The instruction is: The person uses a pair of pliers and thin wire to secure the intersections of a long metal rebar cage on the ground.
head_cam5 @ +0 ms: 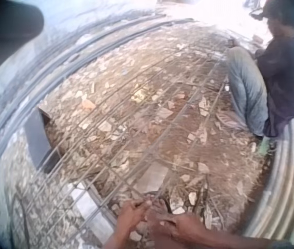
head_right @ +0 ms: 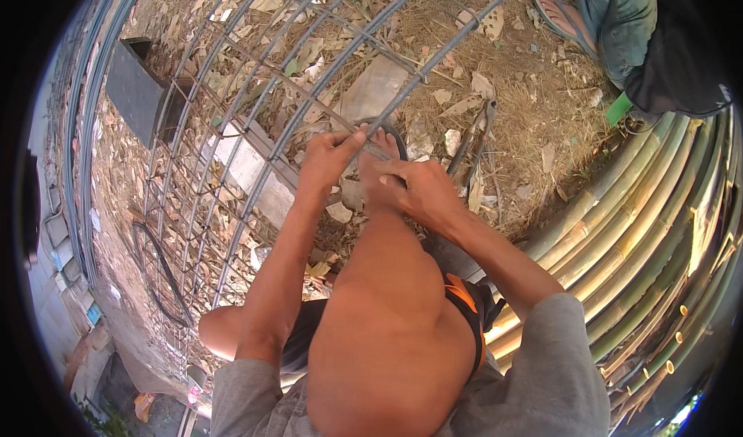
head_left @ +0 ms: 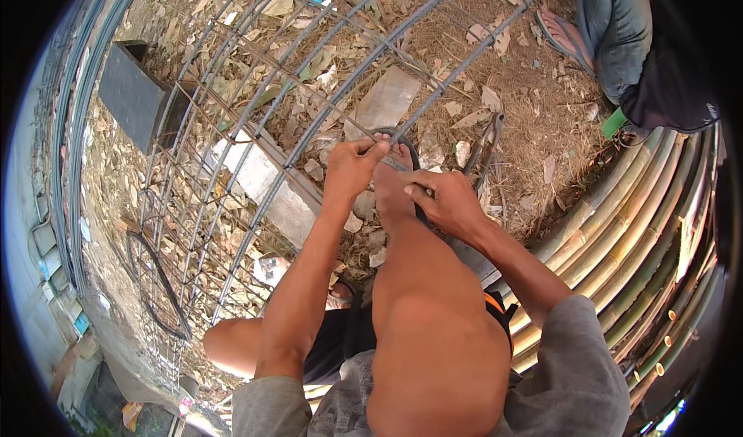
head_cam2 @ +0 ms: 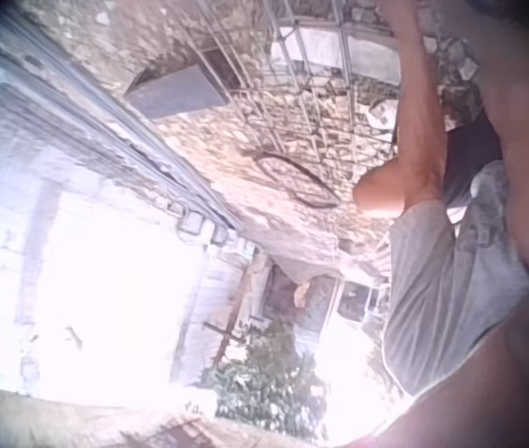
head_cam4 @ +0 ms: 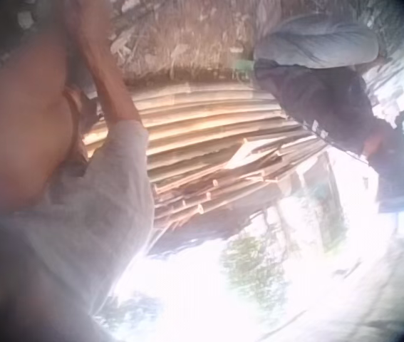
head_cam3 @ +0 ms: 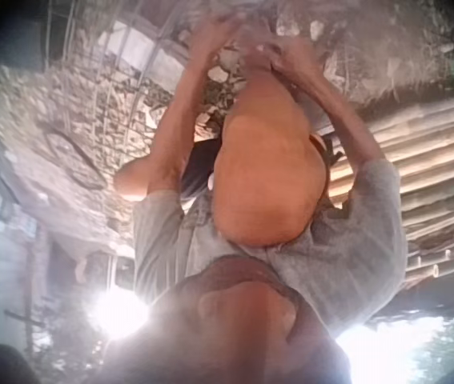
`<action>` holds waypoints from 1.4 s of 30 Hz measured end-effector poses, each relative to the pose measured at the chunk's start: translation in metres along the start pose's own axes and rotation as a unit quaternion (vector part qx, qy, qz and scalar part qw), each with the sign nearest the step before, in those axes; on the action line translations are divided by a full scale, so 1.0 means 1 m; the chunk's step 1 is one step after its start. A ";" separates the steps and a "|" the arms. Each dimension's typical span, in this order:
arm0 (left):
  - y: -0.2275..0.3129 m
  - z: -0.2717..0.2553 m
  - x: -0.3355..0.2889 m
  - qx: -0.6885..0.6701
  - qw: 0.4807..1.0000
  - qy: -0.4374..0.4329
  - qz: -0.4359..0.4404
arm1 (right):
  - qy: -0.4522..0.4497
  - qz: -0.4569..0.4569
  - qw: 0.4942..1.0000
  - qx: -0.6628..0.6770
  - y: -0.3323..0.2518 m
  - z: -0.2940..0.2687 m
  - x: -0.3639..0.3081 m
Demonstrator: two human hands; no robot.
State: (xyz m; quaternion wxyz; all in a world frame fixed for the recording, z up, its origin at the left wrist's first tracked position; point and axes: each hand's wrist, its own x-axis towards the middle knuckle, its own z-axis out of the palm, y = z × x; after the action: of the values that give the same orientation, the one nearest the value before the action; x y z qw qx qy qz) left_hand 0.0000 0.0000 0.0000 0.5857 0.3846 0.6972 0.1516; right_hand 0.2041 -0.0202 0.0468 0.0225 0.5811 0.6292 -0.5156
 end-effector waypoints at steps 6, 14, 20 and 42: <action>-0.001 0.002 0.002 -0.062 0.998 -0.010 0.009 | 0.098 -0.109 0.983 0.111 0.032 0.070 0.022; -0.006 -0.006 0.009 -0.099 0.993 -0.064 -0.026 | 0.027 0.079 0.775 0.627 0.012 0.090 0.024; -0.001 -0.006 0.008 -0.102 0.990 -0.083 -0.042 | 0.006 0.093 0.779 0.620 0.020 0.094 0.030; -0.004 0.005 -0.004 -0.068 0.995 0.017 0.068 | 0.160 -0.041 0.969 0.185 0.055 0.094 0.038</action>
State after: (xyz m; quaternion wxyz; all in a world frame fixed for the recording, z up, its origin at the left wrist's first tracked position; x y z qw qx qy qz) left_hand 0.0028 -0.0069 -0.0013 0.5871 0.3877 0.6674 0.2440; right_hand 0.1795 -0.0681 -0.0558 -0.2070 0.6241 0.5417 -0.5237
